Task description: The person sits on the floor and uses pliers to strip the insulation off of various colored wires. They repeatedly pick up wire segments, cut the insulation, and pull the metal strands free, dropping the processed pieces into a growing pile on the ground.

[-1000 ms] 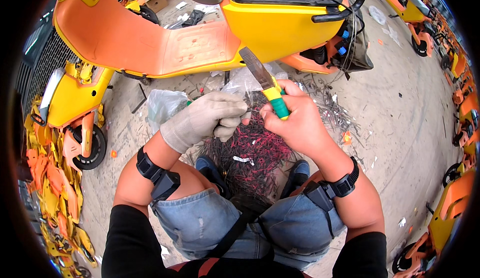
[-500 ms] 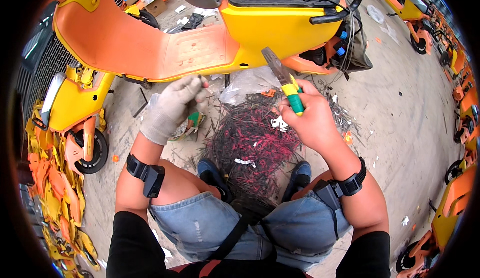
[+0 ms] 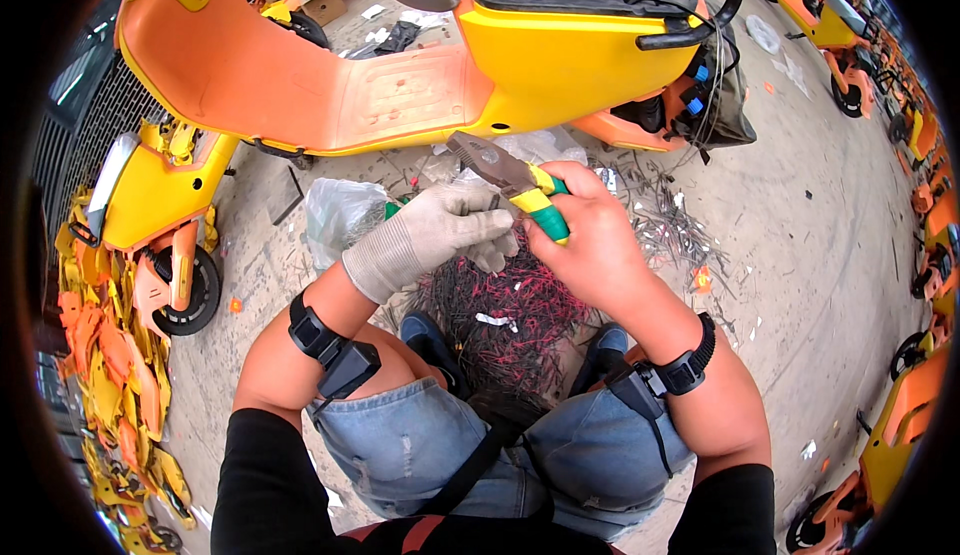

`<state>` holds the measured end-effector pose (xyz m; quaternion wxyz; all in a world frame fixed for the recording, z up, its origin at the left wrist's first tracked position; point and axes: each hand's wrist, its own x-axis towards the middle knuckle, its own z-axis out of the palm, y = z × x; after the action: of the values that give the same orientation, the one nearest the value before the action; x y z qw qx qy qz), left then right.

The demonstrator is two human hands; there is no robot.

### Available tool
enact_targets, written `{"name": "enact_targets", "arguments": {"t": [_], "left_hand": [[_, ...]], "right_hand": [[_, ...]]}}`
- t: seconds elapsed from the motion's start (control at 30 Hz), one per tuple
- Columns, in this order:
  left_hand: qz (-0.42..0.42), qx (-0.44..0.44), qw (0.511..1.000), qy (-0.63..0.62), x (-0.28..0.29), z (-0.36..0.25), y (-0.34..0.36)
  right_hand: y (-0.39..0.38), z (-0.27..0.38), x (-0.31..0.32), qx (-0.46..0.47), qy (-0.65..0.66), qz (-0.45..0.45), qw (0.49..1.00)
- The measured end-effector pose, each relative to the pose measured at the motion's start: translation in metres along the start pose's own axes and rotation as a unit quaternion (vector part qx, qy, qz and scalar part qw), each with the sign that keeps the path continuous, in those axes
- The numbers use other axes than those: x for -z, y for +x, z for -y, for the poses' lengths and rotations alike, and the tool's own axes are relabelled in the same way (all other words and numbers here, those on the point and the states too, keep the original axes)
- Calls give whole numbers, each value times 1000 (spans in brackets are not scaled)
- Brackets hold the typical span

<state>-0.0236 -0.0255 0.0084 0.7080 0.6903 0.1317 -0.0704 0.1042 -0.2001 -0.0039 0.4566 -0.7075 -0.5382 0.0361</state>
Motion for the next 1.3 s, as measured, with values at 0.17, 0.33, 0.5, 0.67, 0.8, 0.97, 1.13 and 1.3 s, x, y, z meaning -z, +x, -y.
{"name": "enact_targets", "arguments": {"t": [0.17,0.33,0.5,0.67,0.8,0.97,1.13,1.3], "left_hand": [[-25,17,999,-8,-7,-6,0],[-38,6,999,37,-9,-9,0],[-69,25,996,47,-7,-14,-2],[-123,51,990,49,15,-17,-11],[-228,9,972,54,64,5,-24],[-346,42,933,94,153,65,-44],[-416,124,892,123,213,118,-67],[-455,155,868,120,240,140,-81]], "right_hand": [[-2,1,2,2,-8,-2,1000],[-1,3,3,13,-25,-1,1000],[-1,0,3,12,-30,-3,999],[-1,-9,6,-33,-38,4,999],[-1,-16,9,-79,-48,7,996],[3,-20,6,-125,-40,-5,991],[8,-20,5,-156,-19,11,987],[10,-16,3,-161,6,19,987]]}}
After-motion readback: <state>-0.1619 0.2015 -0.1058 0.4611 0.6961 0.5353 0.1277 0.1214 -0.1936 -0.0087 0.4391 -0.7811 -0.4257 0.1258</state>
